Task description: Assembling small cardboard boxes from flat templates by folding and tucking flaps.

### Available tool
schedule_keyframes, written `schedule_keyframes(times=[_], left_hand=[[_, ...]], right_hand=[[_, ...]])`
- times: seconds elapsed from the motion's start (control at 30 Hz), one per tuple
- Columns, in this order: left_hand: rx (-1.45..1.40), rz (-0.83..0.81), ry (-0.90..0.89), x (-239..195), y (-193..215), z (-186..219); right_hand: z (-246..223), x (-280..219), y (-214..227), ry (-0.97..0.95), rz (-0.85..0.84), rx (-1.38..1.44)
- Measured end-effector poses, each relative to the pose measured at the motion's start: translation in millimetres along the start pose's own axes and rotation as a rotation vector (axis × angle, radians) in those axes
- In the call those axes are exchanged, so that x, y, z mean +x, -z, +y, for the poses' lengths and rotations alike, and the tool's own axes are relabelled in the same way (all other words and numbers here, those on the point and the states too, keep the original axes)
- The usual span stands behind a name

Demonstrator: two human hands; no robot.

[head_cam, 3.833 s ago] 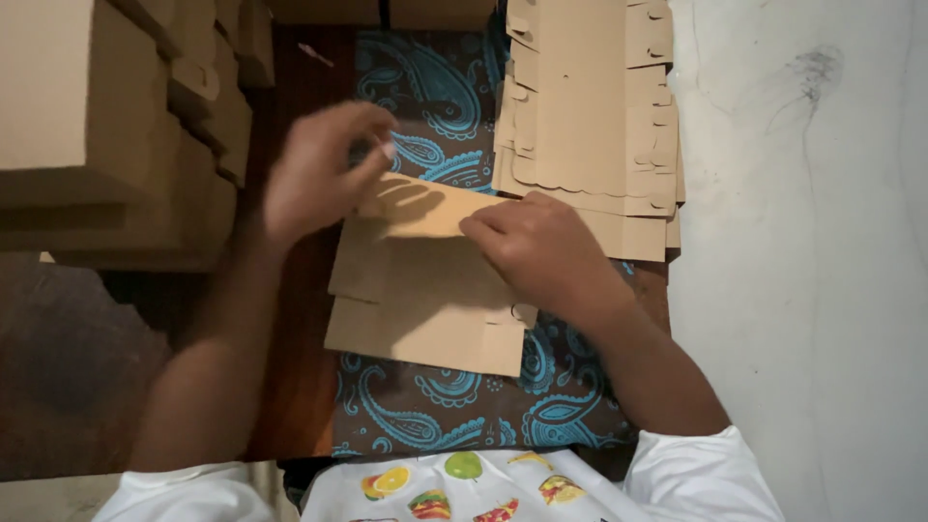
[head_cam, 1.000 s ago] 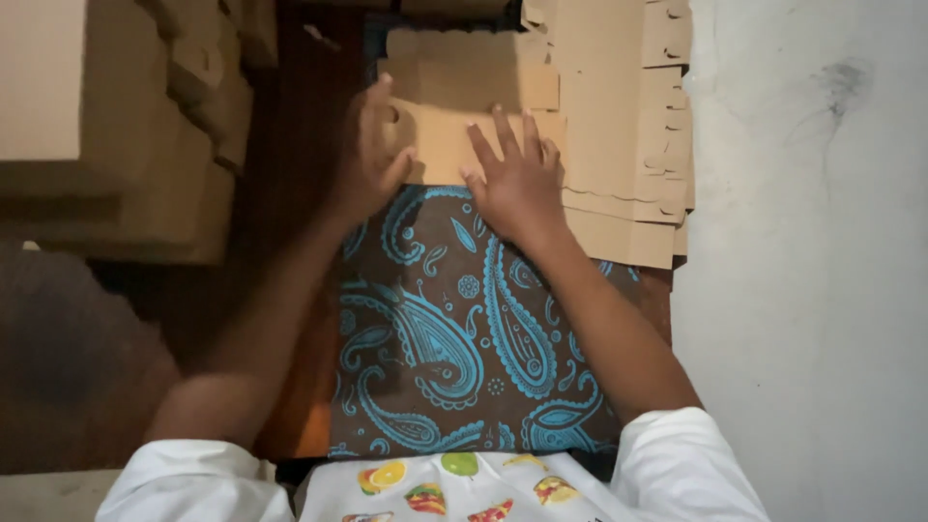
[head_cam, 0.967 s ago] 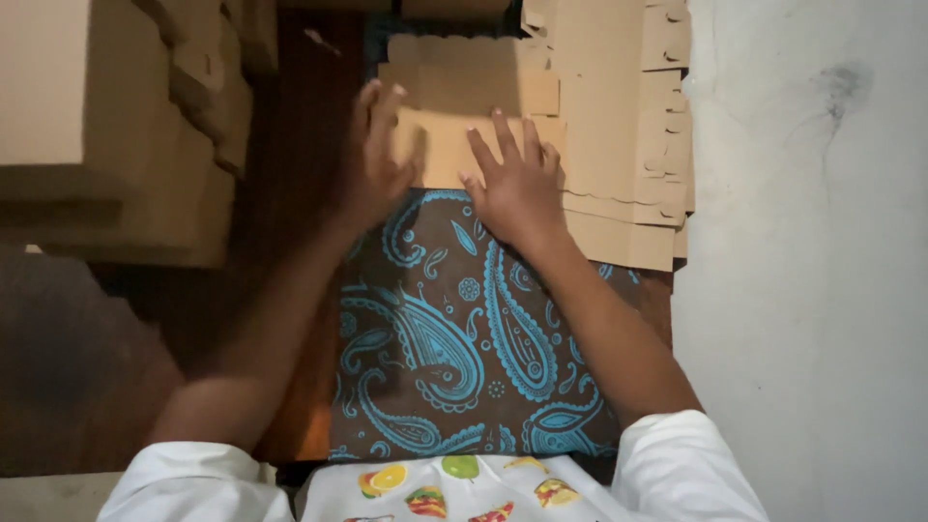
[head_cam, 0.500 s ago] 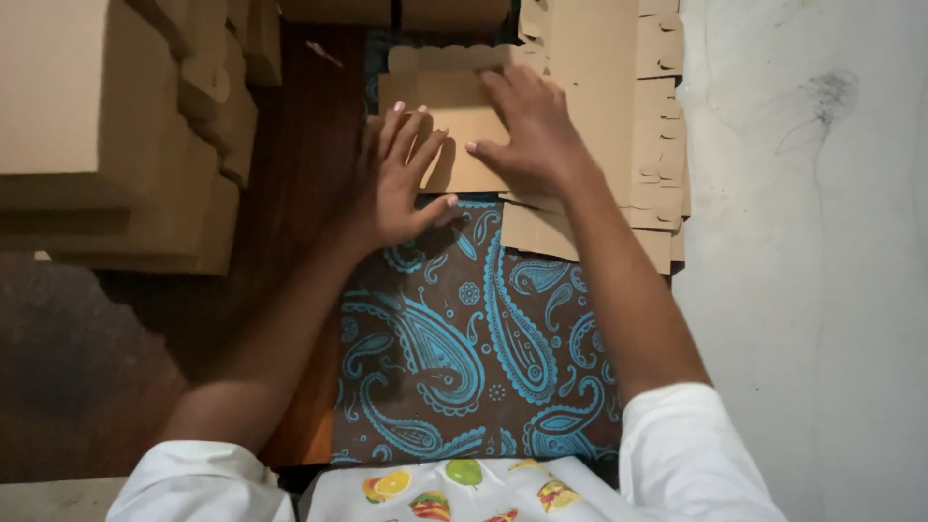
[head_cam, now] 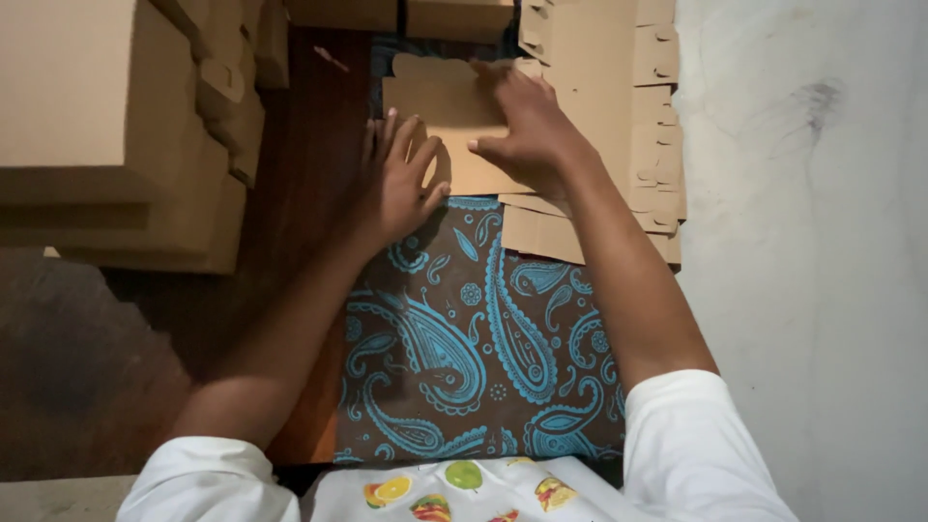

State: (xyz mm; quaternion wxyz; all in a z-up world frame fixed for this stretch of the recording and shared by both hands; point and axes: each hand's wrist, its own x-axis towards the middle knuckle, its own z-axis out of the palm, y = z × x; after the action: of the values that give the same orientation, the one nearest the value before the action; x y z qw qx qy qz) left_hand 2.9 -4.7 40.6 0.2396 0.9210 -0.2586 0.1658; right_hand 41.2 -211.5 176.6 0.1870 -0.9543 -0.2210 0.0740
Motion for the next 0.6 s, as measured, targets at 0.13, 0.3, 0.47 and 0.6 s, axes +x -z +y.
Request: schedule_keyframes(times=[0.13,0.3,0.47,0.6], left_hand=[[0.096,-0.107,0.048,-1,6,6],[0.057,-0.02,0.053,-2,0,6],[0.113,-0.026,0.059,-3,9,12],[0.112,-0.025,0.088,0,12,13]], right_hand=[[45,32,-17,0.062,0.012,-0.056],[34,35,9,0.011,-0.154,-0.173],[36,40,11,0.049,-0.2,-0.156],[45,53,4,-0.026,-0.074,0.052]])
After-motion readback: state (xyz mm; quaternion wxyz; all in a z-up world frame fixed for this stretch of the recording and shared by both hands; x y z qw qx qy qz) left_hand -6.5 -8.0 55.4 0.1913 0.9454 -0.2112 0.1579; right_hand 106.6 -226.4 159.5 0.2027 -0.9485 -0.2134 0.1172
